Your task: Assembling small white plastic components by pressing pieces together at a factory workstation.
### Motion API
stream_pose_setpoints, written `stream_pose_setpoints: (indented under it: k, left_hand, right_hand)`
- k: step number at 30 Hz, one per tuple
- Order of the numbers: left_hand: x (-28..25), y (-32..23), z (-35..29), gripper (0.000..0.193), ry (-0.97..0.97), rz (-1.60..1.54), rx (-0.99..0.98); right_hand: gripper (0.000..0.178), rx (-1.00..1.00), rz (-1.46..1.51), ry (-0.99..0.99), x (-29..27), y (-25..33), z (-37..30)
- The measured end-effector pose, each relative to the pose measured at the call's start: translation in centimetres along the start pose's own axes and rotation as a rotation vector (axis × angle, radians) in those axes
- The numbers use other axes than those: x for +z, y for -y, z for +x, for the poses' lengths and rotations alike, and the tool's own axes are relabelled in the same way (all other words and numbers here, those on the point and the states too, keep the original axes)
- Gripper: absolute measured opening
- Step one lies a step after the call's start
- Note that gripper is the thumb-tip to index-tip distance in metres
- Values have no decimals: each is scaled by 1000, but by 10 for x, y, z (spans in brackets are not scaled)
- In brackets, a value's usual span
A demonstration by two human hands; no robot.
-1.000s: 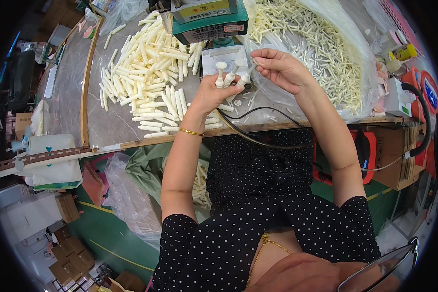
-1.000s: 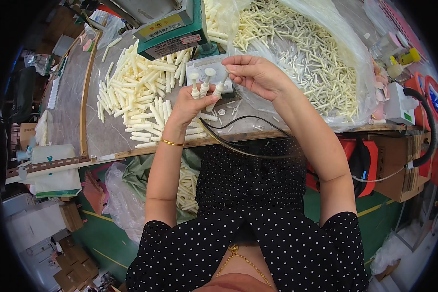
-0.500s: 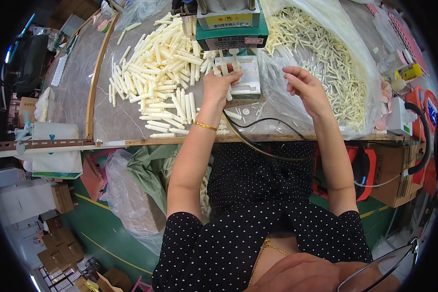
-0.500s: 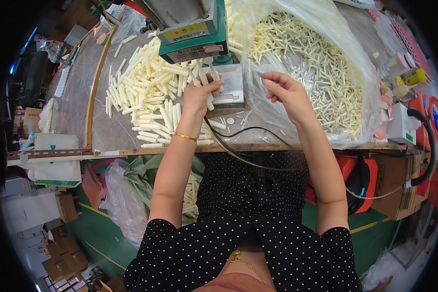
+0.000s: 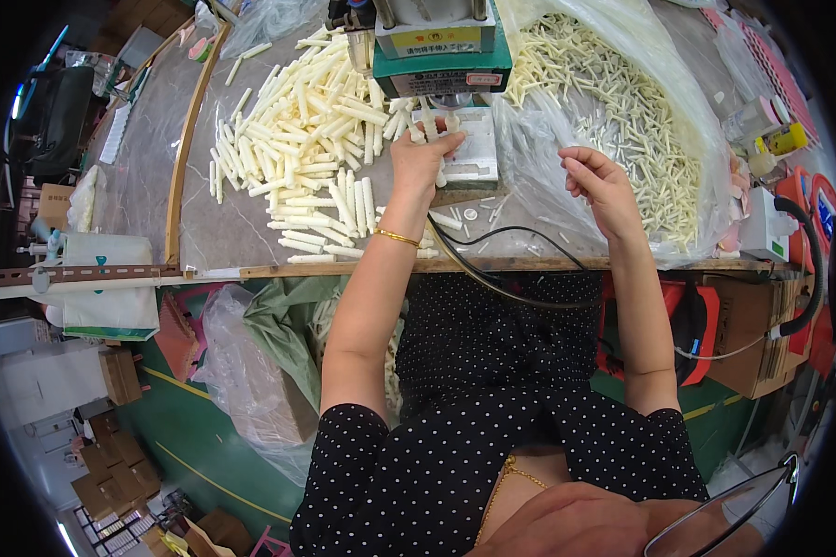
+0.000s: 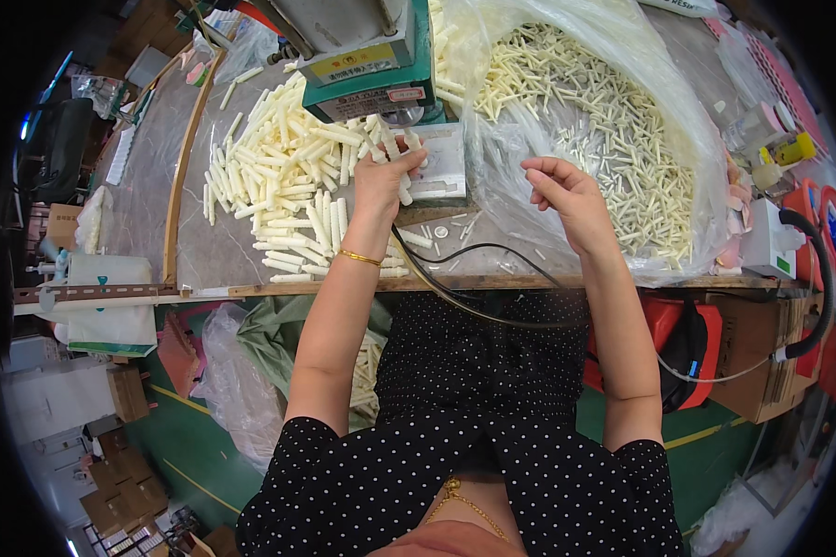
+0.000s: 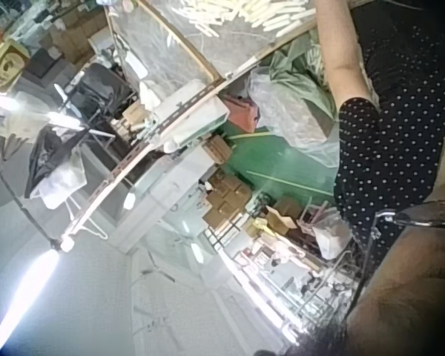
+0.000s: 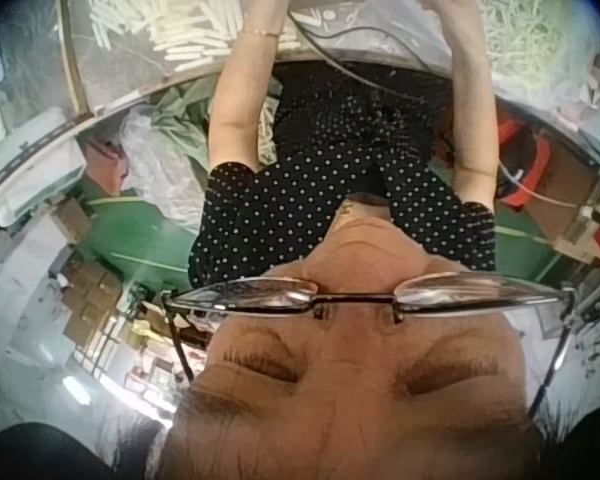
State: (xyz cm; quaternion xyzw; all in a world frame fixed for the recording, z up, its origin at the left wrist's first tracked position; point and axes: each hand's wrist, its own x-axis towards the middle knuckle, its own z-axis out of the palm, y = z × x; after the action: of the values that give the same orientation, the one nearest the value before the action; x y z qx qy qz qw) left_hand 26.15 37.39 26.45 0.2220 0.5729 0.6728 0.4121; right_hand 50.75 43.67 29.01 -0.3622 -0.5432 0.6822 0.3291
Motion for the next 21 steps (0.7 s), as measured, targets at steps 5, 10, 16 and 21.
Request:
stream_pose_setpoints:
  k: [5,10,16,21]
  left_hand:
    - [0,12,6,25,-7,-41,115]
    - [-80,-64,-63,28,154,548,54]
    - [-233,-78,-159,34,172,926,-489]
    - [-284,-41,-206,43,101,1399,-440]
  right_hand:
    - [25,-29,-136,-70,-19,1,-3]
    - [23,-200,-672,-173,-79,21,-19]
    - [25,-120,-1070,-133,-139,16,-67]
    - [32,-524,-1347,160,-92,4,-53]
